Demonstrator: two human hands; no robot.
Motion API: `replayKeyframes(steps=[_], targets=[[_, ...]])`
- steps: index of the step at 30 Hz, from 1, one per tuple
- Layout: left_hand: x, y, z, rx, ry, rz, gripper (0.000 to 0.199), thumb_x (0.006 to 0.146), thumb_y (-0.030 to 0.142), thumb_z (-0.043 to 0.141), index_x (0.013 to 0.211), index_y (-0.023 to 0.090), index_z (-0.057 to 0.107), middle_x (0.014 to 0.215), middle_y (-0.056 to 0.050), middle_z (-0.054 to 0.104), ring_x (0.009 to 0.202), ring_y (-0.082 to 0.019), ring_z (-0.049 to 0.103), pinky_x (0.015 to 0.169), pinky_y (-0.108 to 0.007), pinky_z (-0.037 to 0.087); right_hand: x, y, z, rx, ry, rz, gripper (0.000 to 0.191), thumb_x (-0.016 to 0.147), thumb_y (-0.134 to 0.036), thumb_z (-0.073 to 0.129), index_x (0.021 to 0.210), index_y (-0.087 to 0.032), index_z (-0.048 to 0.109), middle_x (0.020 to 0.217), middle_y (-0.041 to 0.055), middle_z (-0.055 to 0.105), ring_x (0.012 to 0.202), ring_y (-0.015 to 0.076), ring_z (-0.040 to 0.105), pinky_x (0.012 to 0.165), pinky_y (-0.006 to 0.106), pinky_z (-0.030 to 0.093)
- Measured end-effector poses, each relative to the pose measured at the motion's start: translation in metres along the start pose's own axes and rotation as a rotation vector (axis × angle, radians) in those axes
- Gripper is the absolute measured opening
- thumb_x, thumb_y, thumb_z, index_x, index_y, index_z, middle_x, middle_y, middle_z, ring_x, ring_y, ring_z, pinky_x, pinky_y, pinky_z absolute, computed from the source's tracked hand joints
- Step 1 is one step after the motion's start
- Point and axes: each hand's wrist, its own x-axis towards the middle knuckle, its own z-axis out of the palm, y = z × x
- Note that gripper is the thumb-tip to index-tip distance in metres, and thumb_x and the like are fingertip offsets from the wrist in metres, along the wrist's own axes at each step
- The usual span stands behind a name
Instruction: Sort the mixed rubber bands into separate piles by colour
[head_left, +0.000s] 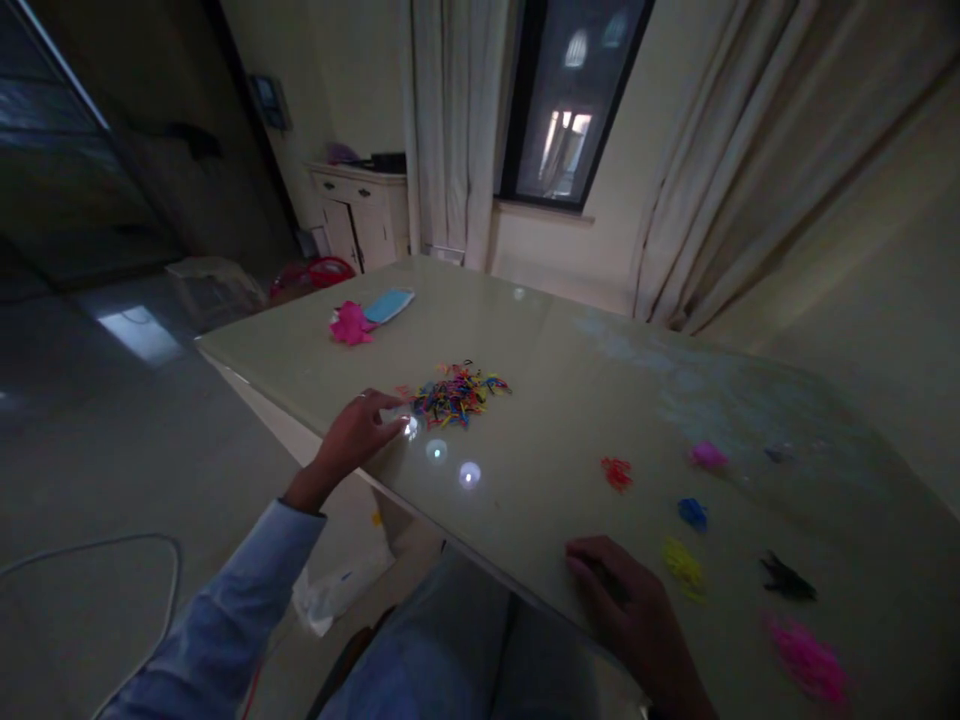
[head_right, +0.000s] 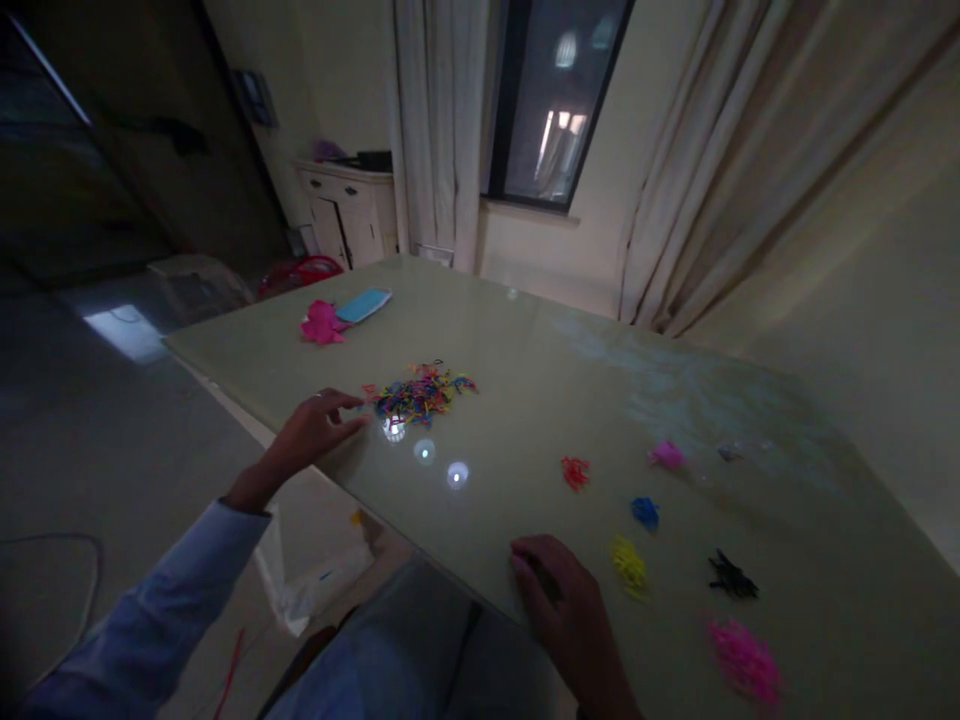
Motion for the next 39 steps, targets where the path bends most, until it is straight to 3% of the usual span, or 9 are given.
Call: replayKeyframes(steps=[3,7,14,22,26,31,35,39], targets=[[0.004,-0.011,0.001,0.043,-0.119,0.011,0.038,0.081,0.048,0.058,0.099,0.018,0.074,0.096,-0.01,0.068,0.069,-0.017,0.06,0.07,-0.031,0.048,0.0,0.001,-0.001,0.001,0.012,0.002,0.018,0.086,-0.04,0.061,0.087,-0.027,0.072,0.083,0.0053,0.074,0.072,0.0208,0.071,0.065,0.027,0.06],[0.006,-0.014,0.007,0.07,-0.147,-0.002,0.029,0.084,0.041,0.056,0.089,0.02,0.076,0.096,-0.011,0.069,0.077,-0.02,0.063,0.074,-0.032,0.048,-0.001,0.004,-0.001,-0.021,0.021,0.037,0.02,0.086,-0.043,0.061,0.086,-0.027,0.073,0.082,0.0056,0.075,0.071,0.0213,0.071,0.065,0.028,0.06],[-0.001,-0.016,0.011,0.061,-0.058,0.001,0.029,0.088,0.035,0.047,0.088,0.019,0.072,0.092,-0.01,0.069,0.086,-0.022,0.062,0.079,-0.033,0.048,-0.002,0.004,-0.001,-0.026,0.024,0.061,0.022,0.086,-0.045,0.06,0.085,-0.027,0.073,0.084,0.0072,0.075,0.074,0.0233,0.072,0.066,0.03,0.061],[0.0,-0.01,0.006,-0.14,0.041,-0.094,0.032,0.084,0.044,0.052,0.083,0.017,0.071,0.081,-0.007,0.073,0.072,-0.019,0.064,0.07,-0.029,0.047,-0.001,0.004,0.0,-0.031,0.04,0.044,0.021,0.085,-0.045,0.061,0.084,-0.027,0.072,0.082,0.0061,0.074,0.071,0.0224,0.071,0.066,0.03,0.06],[-0.008,0.018,-0.003,-0.43,0.04,-0.229,0.035,0.08,0.049,0.058,0.08,0.016,0.069,0.067,-0.003,0.068,0.057,-0.014,0.06,0.057,-0.025,0.046,-0.002,0.005,0.001,-0.021,0.041,0.041,0.02,0.085,-0.044,0.061,0.086,-0.027,0.072,0.083,0.0055,0.074,0.073,0.0217,0.071,0.066,0.029,0.059],[-0.033,0.079,-0.01,-0.825,-0.116,-0.272,0.034,0.08,0.048,0.063,0.088,0.016,0.069,0.078,-0.004,0.07,0.053,-0.009,0.054,0.049,-0.023,0.042,-0.001,0.001,0.002,-0.008,0.042,0.037,0.02,0.087,-0.041,0.06,0.085,-0.025,0.072,0.083,0.0054,0.074,0.075,0.021,0.07,0.068,0.028,0.057],[-0.048,0.125,0.003,-1.108,-0.261,-0.299,0.035,0.077,0.044,0.071,0.101,0.018,0.067,0.085,-0.005,0.071,0.055,-0.008,0.054,0.049,-0.022,0.043,-0.002,-0.002,0.003,0.018,0.032,0.033,0.019,0.088,-0.036,0.058,0.086,-0.023,0.071,0.083,0.0052,0.073,0.075,0.0196,0.069,0.069,0.027,0.055],[-0.05,0.159,0.027,-1.225,-0.377,-0.287,0.034,0.076,0.04,0.075,0.099,0.017,0.067,0.087,-0.008,0.072,0.055,-0.008,0.055,0.049,-0.021,0.042,-0.003,-0.005,0.003,0.05,0.027,0.046,0.017,0.089,-0.031,0.057,0.088,-0.021,0.07,0.083,0.005,0.072,0.076,0.0173,0.067,0.068,0.025,0.051]])
